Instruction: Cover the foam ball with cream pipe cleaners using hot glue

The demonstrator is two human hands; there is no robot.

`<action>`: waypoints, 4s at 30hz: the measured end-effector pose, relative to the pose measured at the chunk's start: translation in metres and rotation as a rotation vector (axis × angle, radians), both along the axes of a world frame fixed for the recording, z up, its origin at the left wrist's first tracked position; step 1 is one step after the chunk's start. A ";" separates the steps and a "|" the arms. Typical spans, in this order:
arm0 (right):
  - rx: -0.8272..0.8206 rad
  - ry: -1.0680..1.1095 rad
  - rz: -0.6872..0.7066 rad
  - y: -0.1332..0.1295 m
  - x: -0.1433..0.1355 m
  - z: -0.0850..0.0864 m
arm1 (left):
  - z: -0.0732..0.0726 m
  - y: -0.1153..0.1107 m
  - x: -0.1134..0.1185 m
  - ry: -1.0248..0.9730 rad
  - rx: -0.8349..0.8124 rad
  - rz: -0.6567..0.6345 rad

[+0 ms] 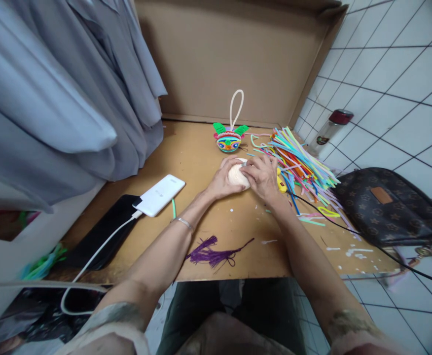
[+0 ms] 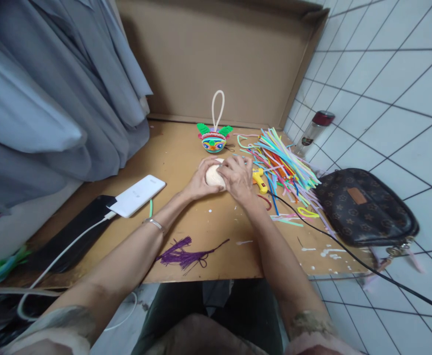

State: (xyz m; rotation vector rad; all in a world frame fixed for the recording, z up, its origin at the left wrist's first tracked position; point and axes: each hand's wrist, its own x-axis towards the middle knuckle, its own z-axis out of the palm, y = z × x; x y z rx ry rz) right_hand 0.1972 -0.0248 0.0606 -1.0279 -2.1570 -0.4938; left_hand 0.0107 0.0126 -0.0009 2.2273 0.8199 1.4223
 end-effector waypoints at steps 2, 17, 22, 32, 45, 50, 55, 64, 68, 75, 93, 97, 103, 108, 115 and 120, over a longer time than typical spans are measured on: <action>-0.018 0.010 0.010 0.000 0.001 0.000 | 0.000 0.000 0.000 0.004 0.001 0.001; -0.305 0.342 0.085 0.004 0.001 -0.002 | 0.000 0.000 0.000 0.000 0.024 -0.042; -0.337 0.371 0.056 0.009 -0.004 0.006 | 0.000 0.001 0.000 -0.017 -0.001 -0.062; -0.576 0.427 0.132 0.030 0.002 0.022 | 0.003 0.001 0.003 -0.024 -0.037 -0.048; -0.667 0.717 0.226 0.023 0.003 0.012 | 0.008 -0.005 0.002 0.001 -0.019 -0.091; -0.737 0.822 0.225 0.014 0.001 0.012 | 0.009 -0.007 0.002 0.011 -0.040 -0.091; -0.757 0.872 0.242 0.012 0.001 0.011 | 0.010 -0.006 -0.002 0.020 -0.072 -0.098; -0.693 0.831 0.227 0.017 -0.005 0.008 | 0.006 0.002 0.001 -0.157 -0.195 -0.055; -0.673 0.804 0.205 0.018 -0.007 0.007 | 0.006 0.002 0.005 -0.234 -0.230 -0.017; -0.722 0.818 0.251 0.018 -0.006 0.007 | 0.006 0.003 0.004 -0.237 -0.239 0.007; -0.905 1.016 0.346 0.009 -0.008 0.009 | 0.005 0.003 0.004 -0.247 -0.244 0.040; -0.903 1.004 0.328 0.010 -0.009 0.007 | 0.008 -0.001 0.005 -0.296 -0.256 0.024; -0.844 0.998 0.291 0.010 -0.011 0.006 | 0.010 -0.003 0.005 -0.306 -0.259 0.028; -0.760 0.958 0.227 0.015 -0.015 0.004 | 0.009 -0.002 0.005 -0.308 -0.251 0.038; -0.745 0.923 0.171 0.014 -0.018 0.005 | 0.012 -0.003 0.005 -0.270 -0.240 0.027; -0.742 0.940 0.169 0.011 -0.020 0.007 | 0.012 -0.003 0.006 -0.285 -0.250 0.021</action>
